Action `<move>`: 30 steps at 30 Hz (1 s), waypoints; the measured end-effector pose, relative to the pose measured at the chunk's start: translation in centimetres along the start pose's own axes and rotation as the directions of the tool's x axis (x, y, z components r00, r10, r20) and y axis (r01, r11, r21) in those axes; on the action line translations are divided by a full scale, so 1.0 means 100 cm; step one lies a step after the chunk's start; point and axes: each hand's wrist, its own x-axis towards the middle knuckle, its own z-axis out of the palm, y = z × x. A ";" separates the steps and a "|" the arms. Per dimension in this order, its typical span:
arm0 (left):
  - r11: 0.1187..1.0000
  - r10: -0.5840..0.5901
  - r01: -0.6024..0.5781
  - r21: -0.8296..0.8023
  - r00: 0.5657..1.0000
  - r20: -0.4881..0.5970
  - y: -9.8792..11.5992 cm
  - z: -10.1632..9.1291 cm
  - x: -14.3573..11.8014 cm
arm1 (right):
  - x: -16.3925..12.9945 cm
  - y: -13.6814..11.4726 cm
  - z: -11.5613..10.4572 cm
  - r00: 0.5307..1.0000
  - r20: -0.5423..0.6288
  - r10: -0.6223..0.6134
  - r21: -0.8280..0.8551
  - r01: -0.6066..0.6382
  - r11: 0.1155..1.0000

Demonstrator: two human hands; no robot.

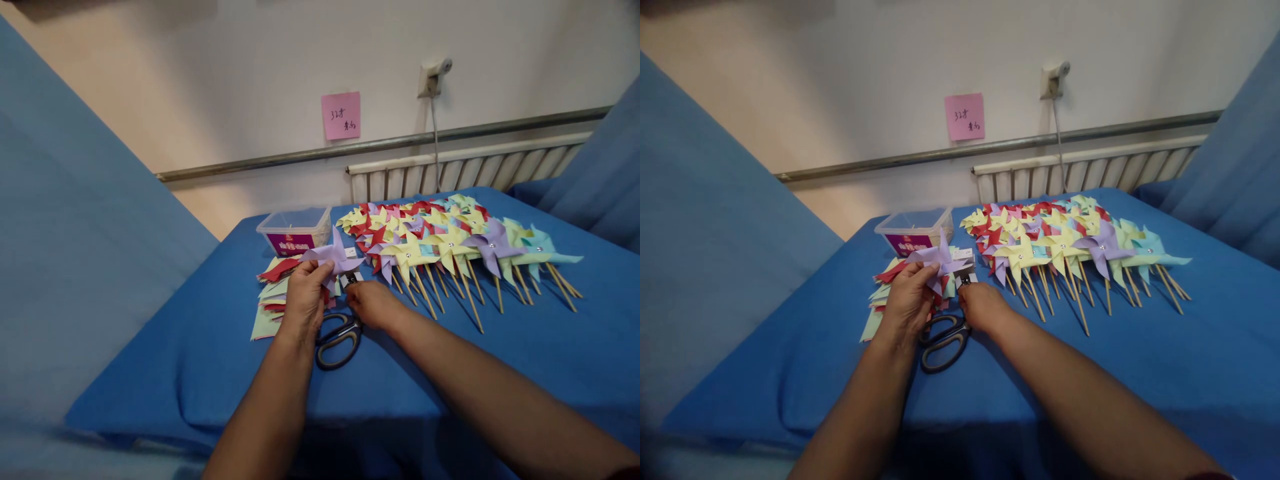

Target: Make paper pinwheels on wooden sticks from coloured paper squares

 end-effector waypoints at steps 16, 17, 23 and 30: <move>1.000 0.020 -0.020 -0.017 1.000 0.018 -0.003 -0.001 0.003 | 0.000 0.006 0.001 0.999 0.042 -0.004 -0.002 0.004 1.000; 1.000 0.020 -0.019 -0.017 1.000 0.018 -0.003 -0.001 0.003 | -0.001 0.006 0.000 0.999 0.034 -0.001 -0.004 0.001 1.000; 1.000 0.008 -0.008 -0.014 1.000 0.009 -0.001 0.000 0.001 | -0.002 0.005 -0.003 0.999 0.014 0.044 -0.017 -0.044 0.999; 1.000 0.009 -0.009 -0.017 1.000 0.006 -0.001 0.000 0.001 | -0.003 0.009 0.000 1.000 -0.007 0.029 -0.013 -0.029 1.000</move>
